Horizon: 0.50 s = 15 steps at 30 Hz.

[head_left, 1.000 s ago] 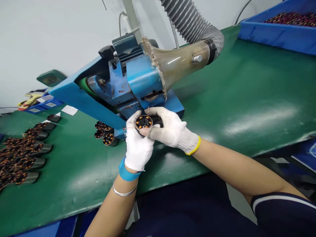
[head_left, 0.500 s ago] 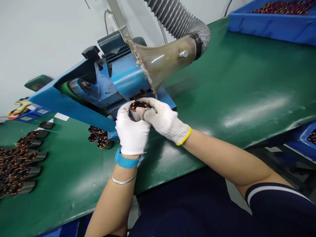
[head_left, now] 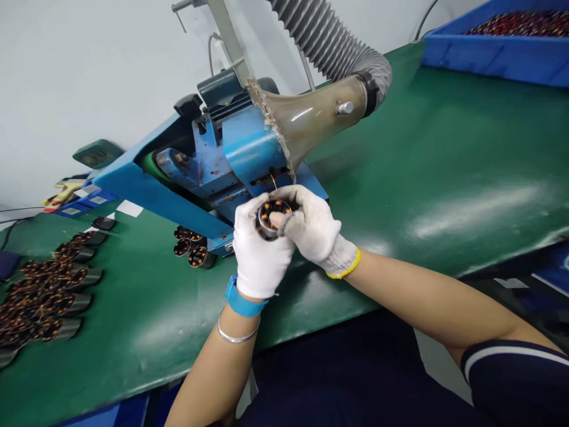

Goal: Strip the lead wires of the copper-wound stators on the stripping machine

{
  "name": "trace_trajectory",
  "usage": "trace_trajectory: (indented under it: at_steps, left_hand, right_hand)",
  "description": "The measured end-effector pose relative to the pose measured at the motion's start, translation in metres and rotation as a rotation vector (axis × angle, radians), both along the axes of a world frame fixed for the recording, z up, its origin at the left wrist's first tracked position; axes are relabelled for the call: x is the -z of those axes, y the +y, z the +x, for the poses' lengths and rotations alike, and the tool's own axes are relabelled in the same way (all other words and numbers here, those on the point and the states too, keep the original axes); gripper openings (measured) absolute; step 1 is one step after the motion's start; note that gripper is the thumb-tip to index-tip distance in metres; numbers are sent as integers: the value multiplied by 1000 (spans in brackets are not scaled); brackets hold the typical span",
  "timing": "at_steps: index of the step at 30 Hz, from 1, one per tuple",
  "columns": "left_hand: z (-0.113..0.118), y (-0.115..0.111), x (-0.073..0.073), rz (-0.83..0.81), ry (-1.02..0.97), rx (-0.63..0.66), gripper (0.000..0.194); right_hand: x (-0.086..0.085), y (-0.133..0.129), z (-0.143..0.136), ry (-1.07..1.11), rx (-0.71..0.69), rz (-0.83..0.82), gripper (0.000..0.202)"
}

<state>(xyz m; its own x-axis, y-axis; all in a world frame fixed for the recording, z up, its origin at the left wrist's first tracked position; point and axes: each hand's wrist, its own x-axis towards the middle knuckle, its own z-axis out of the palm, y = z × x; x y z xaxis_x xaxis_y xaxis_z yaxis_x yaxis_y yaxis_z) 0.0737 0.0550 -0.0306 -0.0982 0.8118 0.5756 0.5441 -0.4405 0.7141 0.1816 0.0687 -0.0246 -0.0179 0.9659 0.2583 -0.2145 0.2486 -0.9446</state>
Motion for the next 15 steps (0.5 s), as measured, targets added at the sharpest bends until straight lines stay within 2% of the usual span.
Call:
trace_trajectory:
  at_steps: [4,7,10,13,15]
  left_hand:
    - [-15,-12,8,-20,-50,80,55]
    - [-23,-12,7,-54,-71,78,56]
    - [-29,-10,2,-105,-136,99,60]
    - [-35,-8,-2,-210,-269,242,67]
    - [-39,-8,-4,-307,-365,363,73]
  right_hand:
    - [-1,-11,-1,-192,2,150,46]
    - [-1,-13,0,-348,34,300,49]
    - [-2,-12,3,-405,7,364,51]
    - [-3,-9,6,-422,-24,396,55]
    - [-3,-9,8,-436,7,461,52]
